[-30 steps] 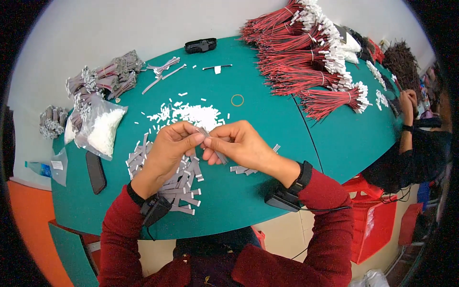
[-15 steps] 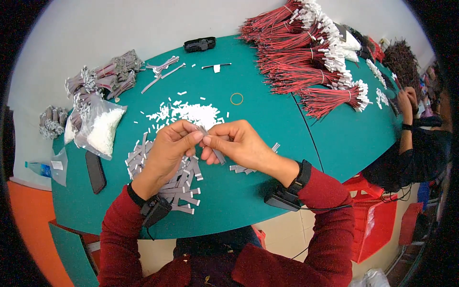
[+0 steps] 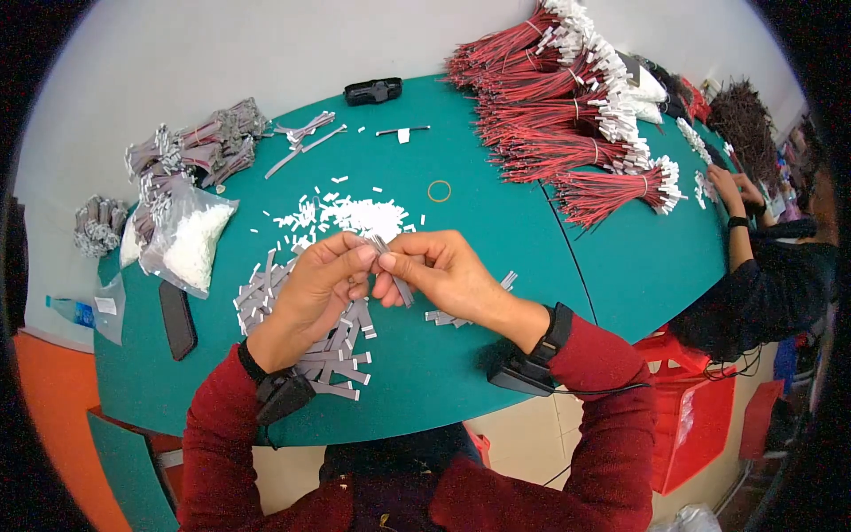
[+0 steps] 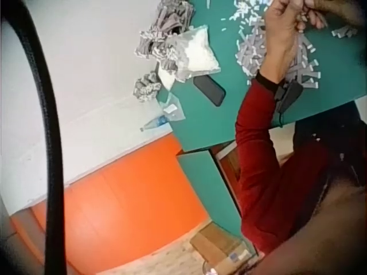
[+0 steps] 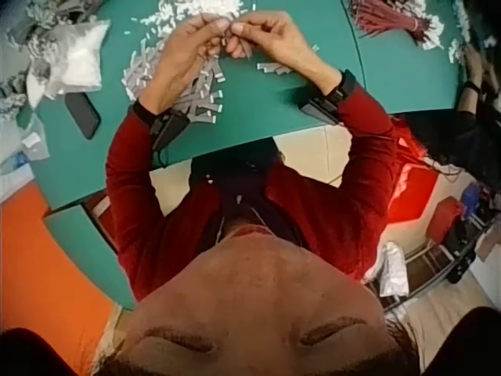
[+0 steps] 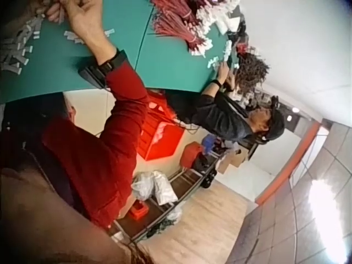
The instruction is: Assembling small electronic connectors by manually attaching white plastic parts to metal pins on a workbench.
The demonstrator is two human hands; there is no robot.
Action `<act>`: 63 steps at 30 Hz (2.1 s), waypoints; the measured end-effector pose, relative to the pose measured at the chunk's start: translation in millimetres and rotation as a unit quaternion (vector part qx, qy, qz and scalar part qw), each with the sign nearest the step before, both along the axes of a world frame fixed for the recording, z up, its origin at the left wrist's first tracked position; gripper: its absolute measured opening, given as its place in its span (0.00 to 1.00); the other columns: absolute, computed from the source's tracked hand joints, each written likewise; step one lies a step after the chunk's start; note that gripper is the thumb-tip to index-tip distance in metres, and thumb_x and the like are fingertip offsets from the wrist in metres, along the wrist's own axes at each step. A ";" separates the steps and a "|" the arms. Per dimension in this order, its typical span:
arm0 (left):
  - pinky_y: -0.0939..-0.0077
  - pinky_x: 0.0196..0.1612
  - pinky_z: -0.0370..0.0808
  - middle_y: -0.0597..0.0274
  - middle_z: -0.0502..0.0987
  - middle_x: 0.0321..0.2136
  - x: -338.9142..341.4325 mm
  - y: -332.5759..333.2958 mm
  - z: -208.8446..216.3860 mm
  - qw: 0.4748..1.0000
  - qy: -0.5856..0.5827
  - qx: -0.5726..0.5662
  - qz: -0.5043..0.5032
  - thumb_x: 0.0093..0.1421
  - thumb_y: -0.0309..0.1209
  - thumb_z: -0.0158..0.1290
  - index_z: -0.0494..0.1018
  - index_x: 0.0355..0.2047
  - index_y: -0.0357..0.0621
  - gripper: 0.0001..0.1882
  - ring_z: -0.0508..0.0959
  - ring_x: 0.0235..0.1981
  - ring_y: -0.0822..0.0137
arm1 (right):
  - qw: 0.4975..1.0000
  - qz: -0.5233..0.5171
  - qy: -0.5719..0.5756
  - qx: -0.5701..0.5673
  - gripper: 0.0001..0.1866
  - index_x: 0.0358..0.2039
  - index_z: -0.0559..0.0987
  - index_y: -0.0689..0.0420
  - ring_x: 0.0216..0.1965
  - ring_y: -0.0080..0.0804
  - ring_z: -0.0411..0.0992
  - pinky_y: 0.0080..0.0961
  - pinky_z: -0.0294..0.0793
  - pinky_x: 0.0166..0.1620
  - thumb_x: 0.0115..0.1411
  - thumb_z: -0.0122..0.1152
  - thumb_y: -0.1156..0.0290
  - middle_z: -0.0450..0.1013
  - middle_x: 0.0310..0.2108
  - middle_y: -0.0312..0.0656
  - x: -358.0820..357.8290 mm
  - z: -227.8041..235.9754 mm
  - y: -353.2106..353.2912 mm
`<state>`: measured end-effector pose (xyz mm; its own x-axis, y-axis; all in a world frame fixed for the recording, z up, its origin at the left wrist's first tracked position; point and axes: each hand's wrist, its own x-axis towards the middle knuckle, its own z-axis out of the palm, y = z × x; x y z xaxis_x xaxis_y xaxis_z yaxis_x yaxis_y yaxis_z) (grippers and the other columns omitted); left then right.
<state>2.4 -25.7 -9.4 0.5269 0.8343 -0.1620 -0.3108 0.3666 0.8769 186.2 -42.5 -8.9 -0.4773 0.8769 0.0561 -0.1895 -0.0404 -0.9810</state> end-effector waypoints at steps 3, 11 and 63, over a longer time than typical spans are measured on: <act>0.88 0.23 0.59 0.67 0.74 0.24 0.2 -4.8 -1.7 1.000 0.002 0.016 0.026 0.57 0.29 0.52 0.71 0.30 0.41 0.04 0.66 0.21 0.83 | 1.000 0.010 -0.003 -0.010 0.11 0.32 0.74 0.65 0.26 0.23 0.73 0.17 0.73 0.30 0.63 0.47 0.70 0.74 0.25 0.41 -1.7 -0.1 -1.1; 0.89 0.25 0.63 0.67 0.76 0.27 4.3 -8.0 3.4 0.988 0.056 0.131 0.064 0.56 0.29 0.54 0.73 0.34 0.39 0.08 0.70 0.25 0.82 | 1.000 0.015 -0.025 -0.005 0.11 0.31 0.74 0.65 0.25 0.23 0.73 0.17 0.73 0.30 0.63 0.47 0.70 0.74 0.25 0.41 -0.7 4.2 -2.9; 0.85 0.31 0.63 0.68 0.75 0.28 9.8 -17.6 0.3 0.986 0.037 0.145 0.070 0.57 0.31 0.53 0.75 0.33 0.40 0.08 0.68 0.27 0.80 | 0.993 -0.057 -0.086 0.055 0.11 0.29 0.75 0.59 0.19 0.13 0.67 0.09 0.62 0.20 0.63 0.48 0.67 0.72 0.20 0.32 -0.6 0.4 -10.1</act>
<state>12.2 -43.2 -9.1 0.3985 0.9151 0.0611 -0.2717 0.0542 0.9609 185.5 -52.6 -8.5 -0.3868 0.9187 0.0800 -0.0152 0.0804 -0.9966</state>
